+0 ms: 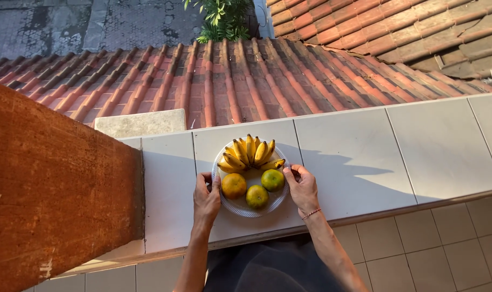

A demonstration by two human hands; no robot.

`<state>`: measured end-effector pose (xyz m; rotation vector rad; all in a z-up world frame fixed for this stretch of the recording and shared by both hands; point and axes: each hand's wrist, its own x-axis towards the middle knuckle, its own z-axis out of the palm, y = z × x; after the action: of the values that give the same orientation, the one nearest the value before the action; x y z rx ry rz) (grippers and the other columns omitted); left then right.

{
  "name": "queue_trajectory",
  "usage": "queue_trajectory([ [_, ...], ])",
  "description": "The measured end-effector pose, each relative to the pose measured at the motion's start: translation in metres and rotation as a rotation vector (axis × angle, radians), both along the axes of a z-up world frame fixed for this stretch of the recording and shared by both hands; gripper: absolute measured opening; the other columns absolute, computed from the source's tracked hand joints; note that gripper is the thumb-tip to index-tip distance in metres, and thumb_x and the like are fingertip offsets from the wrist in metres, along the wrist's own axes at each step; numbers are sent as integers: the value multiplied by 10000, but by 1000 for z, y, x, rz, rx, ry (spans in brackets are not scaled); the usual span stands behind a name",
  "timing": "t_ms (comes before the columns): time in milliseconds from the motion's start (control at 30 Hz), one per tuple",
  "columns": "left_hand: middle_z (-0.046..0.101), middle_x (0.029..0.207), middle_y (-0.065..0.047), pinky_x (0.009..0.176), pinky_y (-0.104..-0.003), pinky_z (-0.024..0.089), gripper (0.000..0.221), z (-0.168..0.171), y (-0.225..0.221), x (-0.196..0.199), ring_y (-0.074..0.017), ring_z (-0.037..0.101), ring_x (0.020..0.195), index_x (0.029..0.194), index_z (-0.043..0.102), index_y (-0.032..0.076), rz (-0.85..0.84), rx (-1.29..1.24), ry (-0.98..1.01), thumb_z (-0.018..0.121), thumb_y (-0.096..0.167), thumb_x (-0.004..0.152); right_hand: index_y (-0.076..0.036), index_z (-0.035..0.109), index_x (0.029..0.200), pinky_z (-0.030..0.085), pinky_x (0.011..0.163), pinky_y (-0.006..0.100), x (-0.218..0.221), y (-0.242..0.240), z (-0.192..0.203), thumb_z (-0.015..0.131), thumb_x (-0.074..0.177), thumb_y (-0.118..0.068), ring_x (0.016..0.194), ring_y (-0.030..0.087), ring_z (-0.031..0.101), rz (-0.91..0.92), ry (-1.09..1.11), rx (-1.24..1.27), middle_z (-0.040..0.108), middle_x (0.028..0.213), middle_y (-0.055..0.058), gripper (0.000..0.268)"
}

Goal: The person carries a tray with a kettle and cups to a small table and sets it down. They then walk to a ledge, pick up a teapot, and place it on the table. They repeat this with a second teapot. Finally, they pick up a plate of fruit and place it on the table between the teapots.

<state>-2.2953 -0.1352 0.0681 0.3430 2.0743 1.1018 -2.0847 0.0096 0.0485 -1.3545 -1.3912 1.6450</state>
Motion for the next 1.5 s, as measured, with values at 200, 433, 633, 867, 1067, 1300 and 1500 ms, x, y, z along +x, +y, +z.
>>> queue_trajectory([
  [200, 710, 1002, -135, 776, -396, 560, 323, 7, -4, 6, -222, 679, 893, 1175, 529, 97, -77, 0, -70, 474, 390, 1048, 0, 660, 1120, 508, 817, 227, 16, -13, -11, 655, 1004, -171, 902, 69, 601, -80, 50, 12, 673, 1009, 25, 207],
  [433, 660, 907, -102, 659, -363, 526, 294, -1, -3, 8, -170, 603, 777, 1106, 501, 70, -120, 205, -191, 483, 358, 1050, -21, 586, 1178, 501, 944, 240, 30, -33, 16, 598, 1027, -169, 1040, 83, 639, -156, 294, -85, 706, 1082, 64, 212],
  [633, 660, 914, -72, 672, -286, 495, 279, 7, 16, 38, -119, 568, 779, 1156, 510, 76, -91, 386, -223, 514, 333, 1047, 16, 599, 1236, 518, 898, 259, 48, -54, 25, 592, 1041, -157, 1007, 109, 647, -325, 394, -28, 717, 1099, 95, 260],
  [867, 638, 904, -68, 705, -276, 522, 330, 7, 47, 110, -116, 581, 795, 992, 611, 13, 121, 536, -254, 546, 329, 1060, 31, 704, 1172, 528, 820, 243, 81, -61, 45, 614, 1013, -227, 929, 99, 648, -690, 258, 68, 729, 1023, 50, 316],
  [1067, 671, 885, -75, 702, -273, 525, 353, 24, 78, 174, -131, 607, 780, 980, 667, -5, 34, 528, -406, 564, 328, 1040, 43, 709, 1166, 555, 838, 304, 145, -65, 45, 593, 1002, -298, 944, 136, 669, -863, 366, 23, 721, 1035, 63, 396],
  [1300, 682, 1120, -131, 859, -403, 603, 475, 46, 109, 285, -236, 705, 1002, 1199, 626, 4, -177, 424, -777, 464, 402, 999, -33, 547, 1404, 562, 923, 397, 246, -63, 87, 522, 1010, -436, 1096, 210, 647, -886, 646, -119, 632, 1251, 124, 564],
  [1500, 617, 1344, -141, 1034, -467, 524, 567, 71, 130, 406, -297, 627, 1229, 1385, 536, 71, -272, 262, -1048, 418, 457, 986, -53, 509, 1435, 540, 996, 479, 360, -67, 85, 485, 1017, -505, 1158, 268, 638, -898, 903, -72, 635, 1277, 143, 616],
])
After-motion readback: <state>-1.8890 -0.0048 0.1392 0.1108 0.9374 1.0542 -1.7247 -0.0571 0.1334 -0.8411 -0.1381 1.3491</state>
